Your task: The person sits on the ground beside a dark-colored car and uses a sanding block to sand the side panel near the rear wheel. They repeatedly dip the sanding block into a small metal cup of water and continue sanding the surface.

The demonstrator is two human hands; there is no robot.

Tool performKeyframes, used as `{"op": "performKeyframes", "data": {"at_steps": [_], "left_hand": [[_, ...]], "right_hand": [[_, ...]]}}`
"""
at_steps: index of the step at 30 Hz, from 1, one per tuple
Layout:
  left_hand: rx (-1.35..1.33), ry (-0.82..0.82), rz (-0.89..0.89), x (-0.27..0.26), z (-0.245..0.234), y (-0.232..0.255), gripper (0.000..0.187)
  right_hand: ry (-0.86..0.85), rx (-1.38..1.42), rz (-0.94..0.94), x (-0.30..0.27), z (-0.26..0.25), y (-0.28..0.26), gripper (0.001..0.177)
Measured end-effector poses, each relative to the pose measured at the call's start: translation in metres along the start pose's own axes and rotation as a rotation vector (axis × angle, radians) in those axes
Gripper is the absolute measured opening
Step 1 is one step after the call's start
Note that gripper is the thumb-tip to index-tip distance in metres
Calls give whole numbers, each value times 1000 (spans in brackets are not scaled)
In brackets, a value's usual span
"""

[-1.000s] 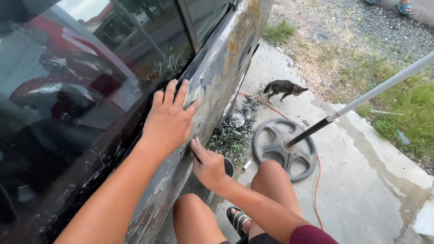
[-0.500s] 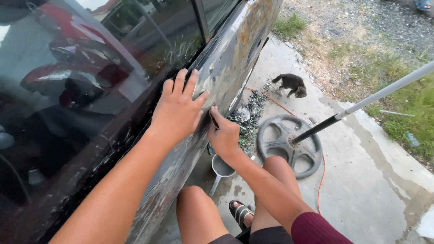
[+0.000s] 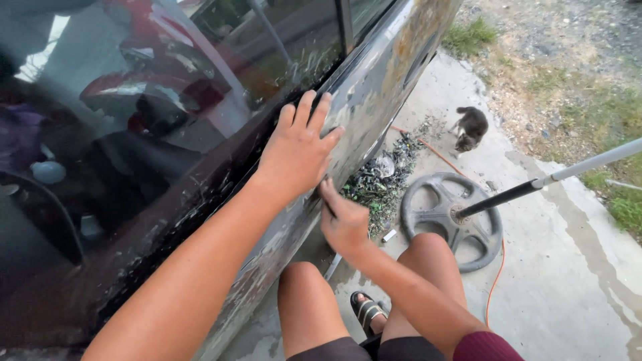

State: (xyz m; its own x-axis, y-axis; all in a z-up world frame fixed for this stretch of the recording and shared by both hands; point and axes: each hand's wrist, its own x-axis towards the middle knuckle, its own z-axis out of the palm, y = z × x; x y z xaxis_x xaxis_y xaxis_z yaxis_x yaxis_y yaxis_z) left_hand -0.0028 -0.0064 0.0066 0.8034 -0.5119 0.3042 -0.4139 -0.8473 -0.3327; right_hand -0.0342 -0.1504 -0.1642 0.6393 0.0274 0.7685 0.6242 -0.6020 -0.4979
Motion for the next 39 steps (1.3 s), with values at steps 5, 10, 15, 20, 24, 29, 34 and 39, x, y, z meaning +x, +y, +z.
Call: {"op": "performKeyframes", "data": {"at_steps": [5, 10, 15, 20, 24, 29, 34, 39], "left_hand": [[9, 22, 4, 2, -1, 0, 42], [31, 20, 5, 0, -3, 1, 42], [33, 48, 13, 1, 3, 3, 42], [39, 58, 5, 2, 7, 3, 43], [13, 55, 13, -1, 7, 2, 41], [50, 38, 1, 0, 3, 1, 41], [27, 24, 4, 0, 4, 1, 40], [21, 22, 3, 1, 6, 2, 40]], "right_hand": [[85, -120, -22, 39, 8, 52, 28], [-17, -164, -106, -7, 2, 26, 39], [-19, -149, 14, 26, 2, 56, 30], [-50, -189, -153, -12, -1, 26, 41], [25, -273, -58, 27, 5, 53, 35], [-43, -190, -111, -11, 1, 16, 41], [-1, -303, -88, 27, 9, 56, 34], [-90, -198, -139, 6, -1, 29, 42]]}}
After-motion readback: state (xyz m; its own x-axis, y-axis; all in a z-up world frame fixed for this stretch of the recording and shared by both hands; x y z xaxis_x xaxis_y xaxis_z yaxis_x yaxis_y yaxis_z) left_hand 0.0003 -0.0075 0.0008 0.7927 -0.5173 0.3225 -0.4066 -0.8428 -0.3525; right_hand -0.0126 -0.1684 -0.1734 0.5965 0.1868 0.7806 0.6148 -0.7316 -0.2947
